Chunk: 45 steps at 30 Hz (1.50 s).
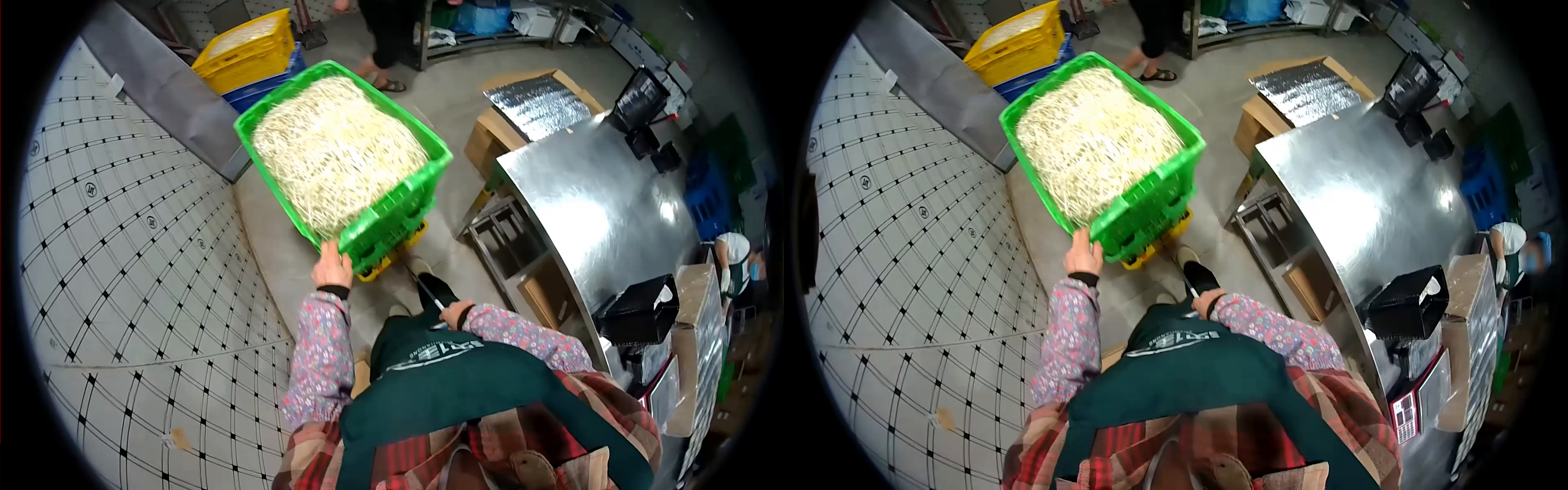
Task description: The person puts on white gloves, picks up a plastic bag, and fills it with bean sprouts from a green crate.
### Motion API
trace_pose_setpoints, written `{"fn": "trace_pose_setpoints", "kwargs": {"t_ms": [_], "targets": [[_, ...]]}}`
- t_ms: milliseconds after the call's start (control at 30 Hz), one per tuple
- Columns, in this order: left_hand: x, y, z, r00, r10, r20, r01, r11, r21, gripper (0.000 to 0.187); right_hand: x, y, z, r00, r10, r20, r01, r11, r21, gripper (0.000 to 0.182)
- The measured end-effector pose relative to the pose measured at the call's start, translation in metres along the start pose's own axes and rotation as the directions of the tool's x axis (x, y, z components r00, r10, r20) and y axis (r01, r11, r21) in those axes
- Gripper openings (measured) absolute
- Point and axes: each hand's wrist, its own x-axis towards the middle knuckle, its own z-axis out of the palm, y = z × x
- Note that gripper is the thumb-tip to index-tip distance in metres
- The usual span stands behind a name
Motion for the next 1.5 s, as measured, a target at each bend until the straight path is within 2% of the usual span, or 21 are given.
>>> {"fn": "trace_pose_setpoints", "kwargs": {"t_ms": [67, 100, 167, 233, 267, 533, 600, 700, 800, 833, 900, 933, 967, 1033, 1100, 1167, 1200, 1300, 1367, 1400, 1500], "targets": [[-0.036, 0.0, 0.003, 1.0, 0.026, 0.012, -0.026, 0.999, -0.029, 0.035, 0.0, 0.008, 0.037, 0.999, -0.022, -0.034, 0.021, 1.0, -0.008, 0.035], [-0.042, -0.017, -0.046, 0.993, -0.025, 0.114, 0.027, 0.999, -0.02, 0.035, -0.016, -0.03, 0.017, 0.995, -0.065, 0.078, 0.063, 0.998, 0.025, 0.035], [-0.034, -0.019, -0.06, 0.979, -0.031, 0.202, 0.031, 1.0, 0.002, 0.035, -0.016, -0.026, -0.047, 0.976, -0.103, 0.194, 0.08, 0.989, 0.124, 0.035], [-0.007, 0.002, -0.042, 0.987, 0.008, 0.159, 0.008, 0.995, -0.099, 0.035, -0.009, 0.023, -0.094, 0.991, 0.024, 0.132, -0.035, 0.996, 0.08, 0.038], [-0.003, 0.0, -0.043, 0.99, 0.024, 0.136, -0.007, 0.992, -0.124, 0.034, -0.003, 0.032, -0.103, 0.991, 0.0, 0.131, -0.01, 0.997, 0.076, 0.04], [-0.016, 0.001, -0.05, 0.972, -0.011, 0.235, 0.051, 0.985, -0.162, 0.031, -0.01, 0.017, -0.129, 0.982, 0.051, 0.183, -0.093, 0.969, 0.227, 0.06], [-0.012, 0.007, -0.054, 0.945, -0.064, 0.322, 0.111, 0.985, -0.131, 0.034, 0.003, 0.021, -0.119, 0.98, 0.065, 0.19, -0.116, 0.956, 0.268, 0.06], [-0.003, 0.017, -0.069, 0.936, -0.077, 0.342, 0.103, 0.993, -0.058, 0.038, 0.006, 0.025, -0.09, 0.984, 0.122, 0.127, -0.16, 0.92, 0.357, 0.064], [-0.014, 0.022, -0.073, 0.957, 0.003, 0.291, -0.004, 1.0, 0.004, 0.049, -0.02, 0.056, -0.033, 0.959, 0.272, 0.085, -0.28, 0.844, 0.458, 0.063], [-0.016, 0.026, -0.073, 0.964, 0.046, 0.262, -0.052, 0.999, 0.015, 0.051, -0.036, 0.068, -0.028, 0.93, 0.288, 0.229, -0.368, 0.756, 0.541, 0.063], [-0.019, 0.048, -0.081, 0.969, 0.098, 0.228, -0.113, 0.992, 0.053, 0.049, -0.068, 0.093, 0.017, 0.9, 0.401, 0.174, -0.409, 0.632, 0.659, 0.062], [-0.018, 0.073, -0.093, 0.952, 0.124, 0.28, -0.141, 0.989, 0.04, 0.039, -0.081, 0.1, 0.043, 0.873, 0.457, 0.172, -0.438, 0.577, 0.69, 0.06], [-0.019, 0.09, -0.089, 0.92, 0.308, 0.242, -0.288, 0.951, -0.115, 0.028, -0.097, 0.106, 0.066, 0.837, 0.517, 0.179, -0.469, 0.511, 0.721, 0.057], [-0.033, 0.147, -0.077, 0.886, 0.354, 0.301, -0.241, 0.904, -0.354, 0.024, -0.118, 0.111, 0.121, 0.779, 0.604, 0.167, -0.469, 0.385, 0.795, 0.055], [-0.049, 0.18, -0.04, 0.806, 0.378, 0.457, -0.138, 0.869, -0.474, 0.03, -0.14, 0.105, 0.165, 0.736, 0.666, 0.124, -0.41, 0.293, 0.864, 0.055], [-0.067, 0.251, -0.02, 0.615, 0.607, 0.503, -0.346, 0.781, -0.52, 0.034, -0.174, 0.102, 0.203, 0.674, 0.728, 0.124, -0.41, 0.23, 0.883, 0.055], [-0.078, 0.276, -0.004, 0.53, 0.688, 0.496, -0.376, 0.715, -0.589, 0.036, -0.189, 0.098, 0.219, 0.643, 0.755, 0.126, -0.405, 0.196, 0.893, 0.056], [-0.116, 0.348, 0.031, 0.249, 0.795, 0.552, -0.384, 0.605, -0.697, 0.035, -0.237, 0.089, 0.278, 0.541, 0.796, 0.271, -0.351, -0.079, 0.933, 0.057], [-0.14, 0.372, 0.067, 0.033, 0.822, 0.568, -0.437, 0.523, -0.732, 0.033, -0.266, 0.066, 0.307, 0.282, 0.892, 0.352, -0.238, -0.291, 0.927, 0.055], [-0.159, 0.4, 0.082, -0.137, 0.822, 0.552, -0.465, 0.439, -0.769, 0.032, -0.285, 0.043, 0.33, 0.153, 0.864, 0.48, -0.115, -0.467, 0.877, 0.054], [-0.209, 0.451, 0.083, -0.411, 0.753, 0.514, -0.487, 0.295, -0.822, 0.032, -0.318, 0.005, 0.347, -0.041, 0.769, 0.638, 0.131, -0.629, 0.767, 0.049]]}}
